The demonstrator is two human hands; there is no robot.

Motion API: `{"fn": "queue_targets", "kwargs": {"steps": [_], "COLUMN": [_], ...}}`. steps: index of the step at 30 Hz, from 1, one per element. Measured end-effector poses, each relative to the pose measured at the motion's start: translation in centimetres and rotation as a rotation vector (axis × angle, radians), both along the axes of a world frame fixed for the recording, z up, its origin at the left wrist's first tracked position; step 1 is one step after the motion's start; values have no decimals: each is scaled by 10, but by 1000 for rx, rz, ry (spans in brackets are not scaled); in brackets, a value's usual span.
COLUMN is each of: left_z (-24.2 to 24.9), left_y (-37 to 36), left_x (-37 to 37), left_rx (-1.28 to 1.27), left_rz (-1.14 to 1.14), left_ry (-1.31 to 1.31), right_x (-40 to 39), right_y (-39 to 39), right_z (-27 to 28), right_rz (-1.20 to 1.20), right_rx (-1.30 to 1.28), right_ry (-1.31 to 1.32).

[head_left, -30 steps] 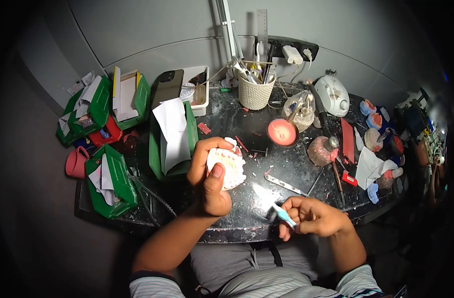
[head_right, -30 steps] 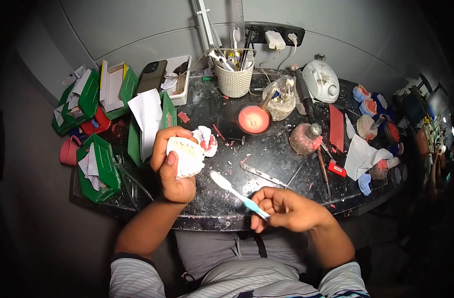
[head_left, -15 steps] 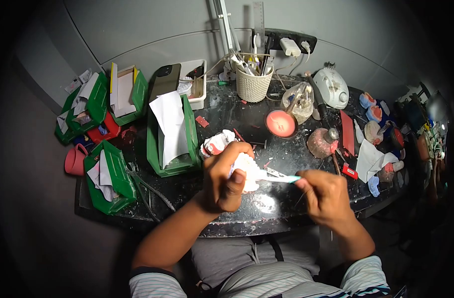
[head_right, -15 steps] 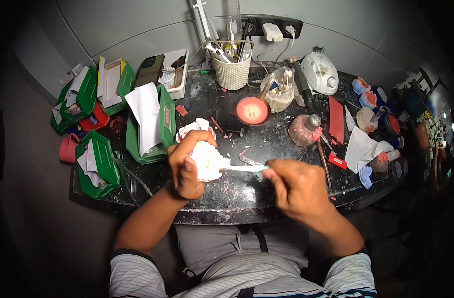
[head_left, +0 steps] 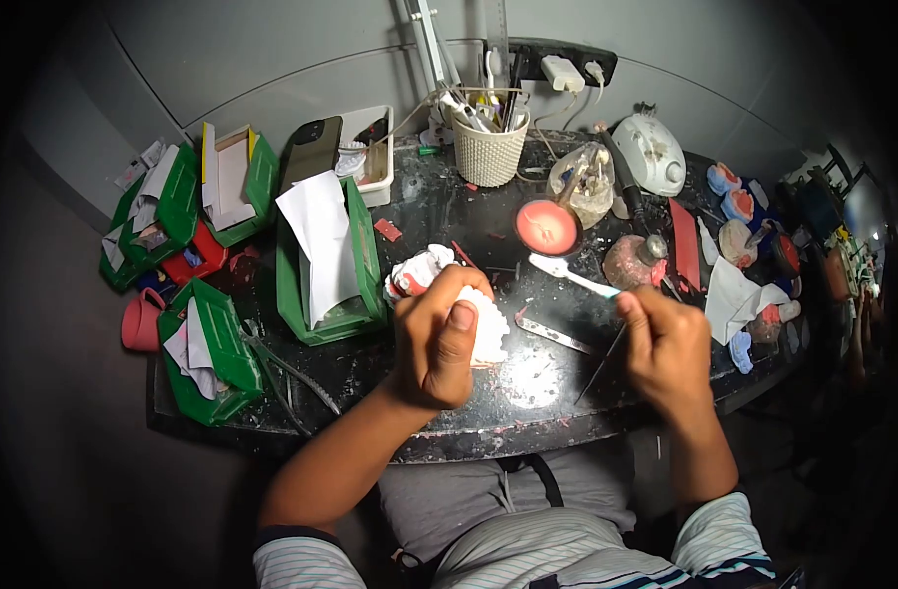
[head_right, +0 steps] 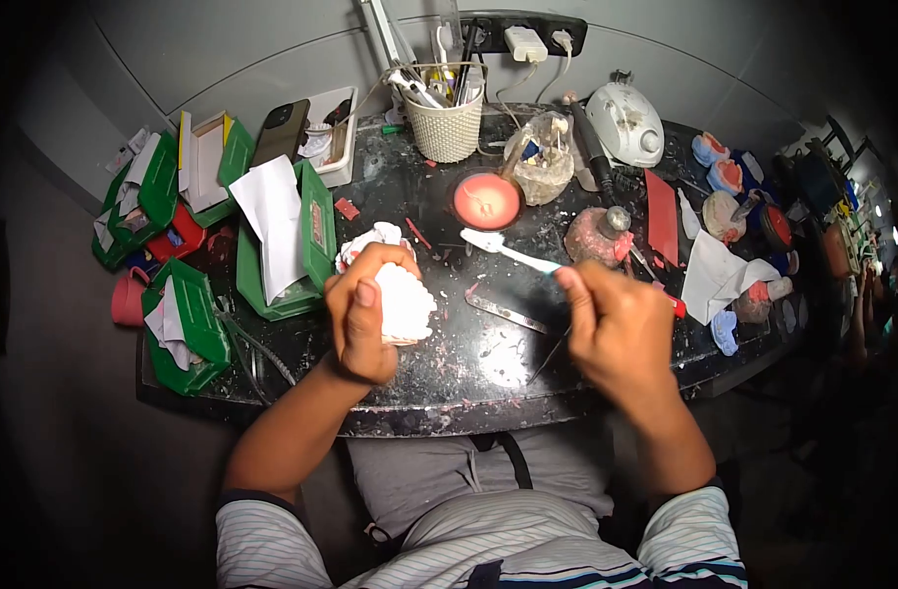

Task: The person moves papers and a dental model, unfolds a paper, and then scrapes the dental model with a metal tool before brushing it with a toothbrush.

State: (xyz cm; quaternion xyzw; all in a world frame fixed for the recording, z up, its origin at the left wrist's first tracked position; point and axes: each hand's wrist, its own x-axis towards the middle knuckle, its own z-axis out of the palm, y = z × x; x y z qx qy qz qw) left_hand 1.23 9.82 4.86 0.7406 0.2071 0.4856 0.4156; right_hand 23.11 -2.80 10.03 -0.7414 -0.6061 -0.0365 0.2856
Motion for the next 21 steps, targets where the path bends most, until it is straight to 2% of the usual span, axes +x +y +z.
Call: {"fn": "queue_targets", "kwargs": {"steps": [1,2,4,5,6,8,10,13,16,18,21], "left_z": [1,4,6,7,5,0,1,0,3,8,7], "left_y": [1,1,-1,-2,-2,-1,-2,-3,-5,-8,-7], "left_x": [0,-2,-4,-4,-3,-1,-2,-2,-3,-5,-6], "left_rx": [1,1,-25,-45,-46,1,-9,-10,-16,-80,-89], "left_rz": [15,30,-9,-46,-44,-97,-108,-143,-139,-99,-100], "left_ry": [-3,-2,6,6,8,-114,-104,-99,-96,55,75], "right_x": [7,12,17,17,17,18,11,4,1,0,1], "right_y": [-1,0,-2,-6,-5,-3,-5,-14,-18,-17,-17], "right_z": [6,-1,-20,-22,-26,-36,-33,-40,-51,-47,-41], "right_rz": [32,37,149,82,84,63,63,251,236,208,241], "right_rx": [-51,-56,-59,-191,-192,1,39,-63,-146,-173,-177], "right_ry": [127,128,-27,-46,-44,-154,-161,-34,-11,12,100]}}
